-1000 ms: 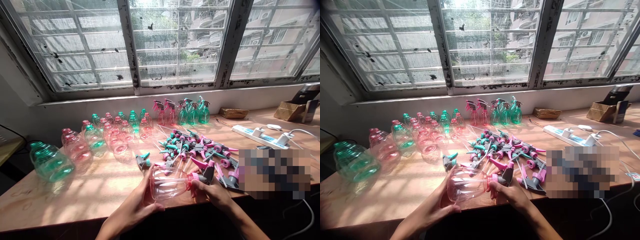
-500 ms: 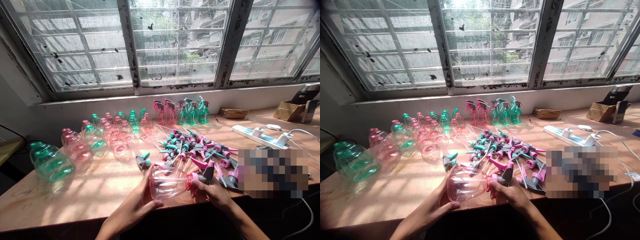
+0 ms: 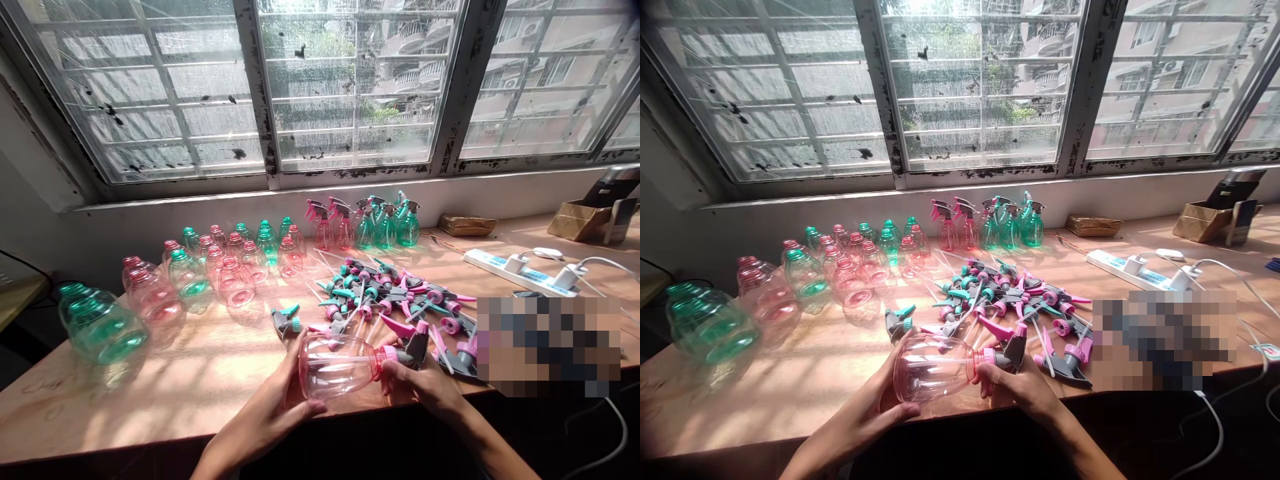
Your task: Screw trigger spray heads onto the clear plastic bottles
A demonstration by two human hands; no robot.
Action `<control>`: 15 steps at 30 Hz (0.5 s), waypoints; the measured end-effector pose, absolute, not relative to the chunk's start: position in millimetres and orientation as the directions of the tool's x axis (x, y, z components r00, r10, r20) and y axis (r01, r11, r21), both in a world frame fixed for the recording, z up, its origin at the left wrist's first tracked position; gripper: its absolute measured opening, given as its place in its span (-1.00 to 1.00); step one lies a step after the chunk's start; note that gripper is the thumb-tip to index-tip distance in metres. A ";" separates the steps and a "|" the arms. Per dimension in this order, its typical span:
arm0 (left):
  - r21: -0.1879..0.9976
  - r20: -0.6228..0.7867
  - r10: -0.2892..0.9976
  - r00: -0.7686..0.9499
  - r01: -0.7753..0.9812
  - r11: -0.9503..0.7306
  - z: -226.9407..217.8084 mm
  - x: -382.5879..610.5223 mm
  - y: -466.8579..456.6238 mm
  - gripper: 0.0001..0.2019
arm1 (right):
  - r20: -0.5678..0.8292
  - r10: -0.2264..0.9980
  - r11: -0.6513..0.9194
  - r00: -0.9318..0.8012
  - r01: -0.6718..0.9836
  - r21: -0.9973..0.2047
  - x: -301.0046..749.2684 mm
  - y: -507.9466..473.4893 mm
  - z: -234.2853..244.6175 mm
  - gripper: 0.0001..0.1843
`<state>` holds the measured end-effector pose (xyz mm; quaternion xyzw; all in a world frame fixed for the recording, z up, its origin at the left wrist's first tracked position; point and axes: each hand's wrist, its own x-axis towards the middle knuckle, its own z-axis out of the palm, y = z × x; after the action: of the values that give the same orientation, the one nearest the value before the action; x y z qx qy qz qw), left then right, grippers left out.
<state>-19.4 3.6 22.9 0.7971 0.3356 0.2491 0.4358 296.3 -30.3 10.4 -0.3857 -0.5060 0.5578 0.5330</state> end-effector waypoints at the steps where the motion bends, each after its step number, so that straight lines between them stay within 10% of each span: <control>1: 0.861 0.104 0.752 0.651 0.319 -0.396 22.5 -19.5 4.0 -0.04 | 0.113 0.985 0.085 -0.133 -0.202 -0.976 296.3 -30.0 9.5 -0.51; 15: 0.848 0.057 0.775 0.629 0.380 -0.370 27.7 -19.7 0.5 -0.04 | 0.139 0.979 0.122 -0.146 -0.119 -0.985 299.0 -27.7 7.3 -0.47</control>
<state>-19.7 0.5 27.7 0.7948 0.3635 0.2312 0.4275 299.0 -27.7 7.3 -0.3978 -0.5406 0.5300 0.5183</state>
